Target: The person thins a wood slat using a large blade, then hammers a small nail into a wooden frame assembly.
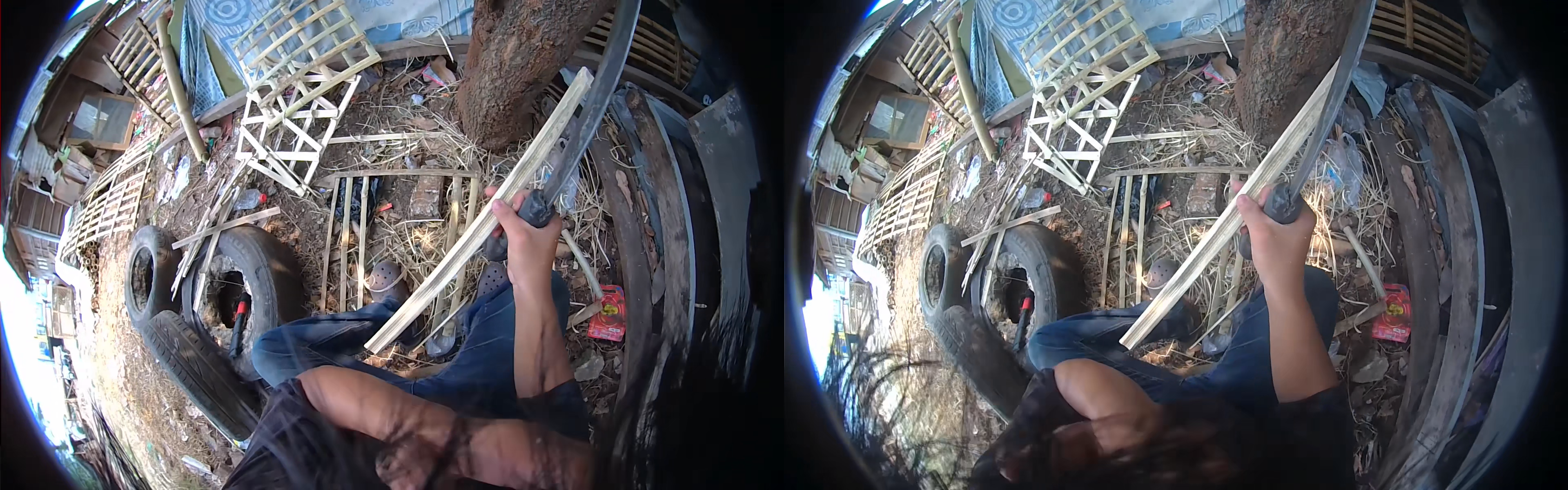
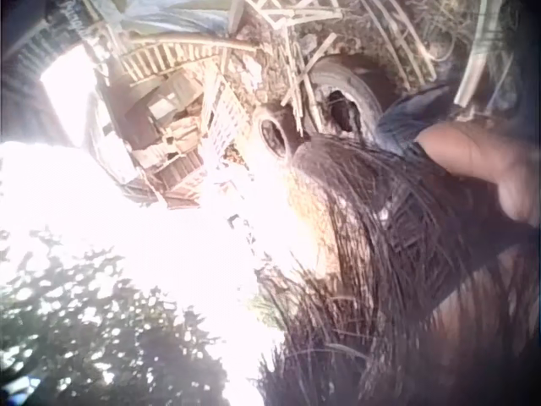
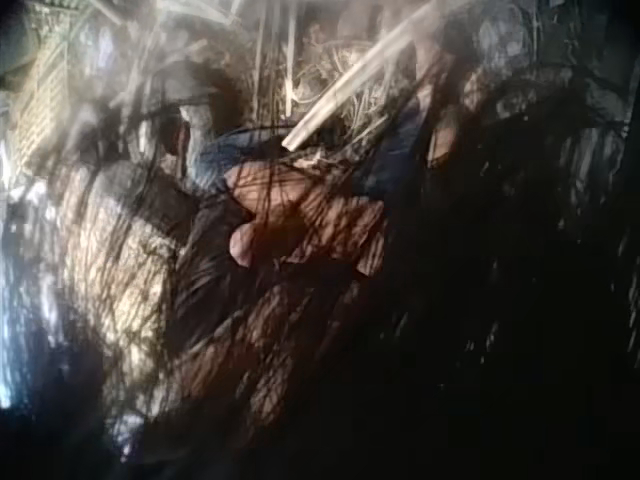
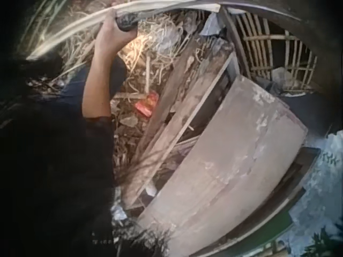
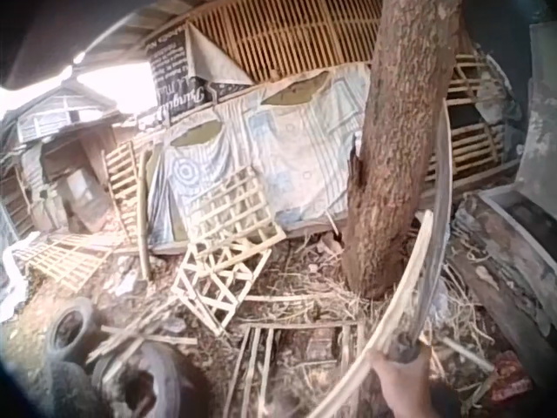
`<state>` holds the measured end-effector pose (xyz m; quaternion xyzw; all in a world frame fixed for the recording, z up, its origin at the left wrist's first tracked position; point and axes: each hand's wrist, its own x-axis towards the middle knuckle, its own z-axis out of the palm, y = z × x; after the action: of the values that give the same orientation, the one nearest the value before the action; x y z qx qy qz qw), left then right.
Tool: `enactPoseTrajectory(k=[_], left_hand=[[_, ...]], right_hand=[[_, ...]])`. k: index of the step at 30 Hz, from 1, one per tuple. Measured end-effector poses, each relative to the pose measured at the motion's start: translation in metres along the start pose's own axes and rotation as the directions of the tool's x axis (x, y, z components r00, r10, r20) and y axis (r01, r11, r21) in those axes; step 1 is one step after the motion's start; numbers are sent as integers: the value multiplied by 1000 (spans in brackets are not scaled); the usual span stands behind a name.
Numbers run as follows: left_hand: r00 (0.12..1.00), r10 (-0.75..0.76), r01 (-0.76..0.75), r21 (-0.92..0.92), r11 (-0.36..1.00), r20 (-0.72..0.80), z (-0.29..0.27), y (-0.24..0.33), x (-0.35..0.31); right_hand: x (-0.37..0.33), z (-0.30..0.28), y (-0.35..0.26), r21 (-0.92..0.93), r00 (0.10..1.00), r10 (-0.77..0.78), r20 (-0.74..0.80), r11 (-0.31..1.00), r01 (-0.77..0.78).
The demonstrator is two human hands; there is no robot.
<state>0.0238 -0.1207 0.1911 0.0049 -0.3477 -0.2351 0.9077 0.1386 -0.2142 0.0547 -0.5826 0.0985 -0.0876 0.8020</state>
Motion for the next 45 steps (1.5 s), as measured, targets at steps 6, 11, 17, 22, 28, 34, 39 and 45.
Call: enactPoseTrajectory(k=[6,11,17,22,28,34,39,45], left_hand=[[994,-89,91,-41,995,57,-11,-14,-7],[982,-165,169,-32,985,92,-15,-30,0],[965,-247,251,-37,967,92,-24,-48,-5],[963,-261,263,-35,964,66,-28,-38,-16],[942,-334,332,53,942,29,-38,-30,-29],[869,-446,489,494,719,-212,-69,9,-79],[957,49,244,702,-669,-286,-57,96,-129],[723,437,678,425,-600,-535,-57,138,-136]], right_hand=[[-2,-9,-1,51,997,-71,10,996,70],[5,-20,-6,27,992,-127,-24,991,128],[6,-25,-5,60,996,-84,-35,994,86],[2,-18,-8,105,995,-97,-37,989,101],[4,-21,-7,88,990,-120,-75,988,127],[5,-28,-6,93,987,-146,-74,984,153],[2,-23,-11,186,981,-150,-124,968,171],[5,-25,-16,330,978,-67,-197,935,131]])
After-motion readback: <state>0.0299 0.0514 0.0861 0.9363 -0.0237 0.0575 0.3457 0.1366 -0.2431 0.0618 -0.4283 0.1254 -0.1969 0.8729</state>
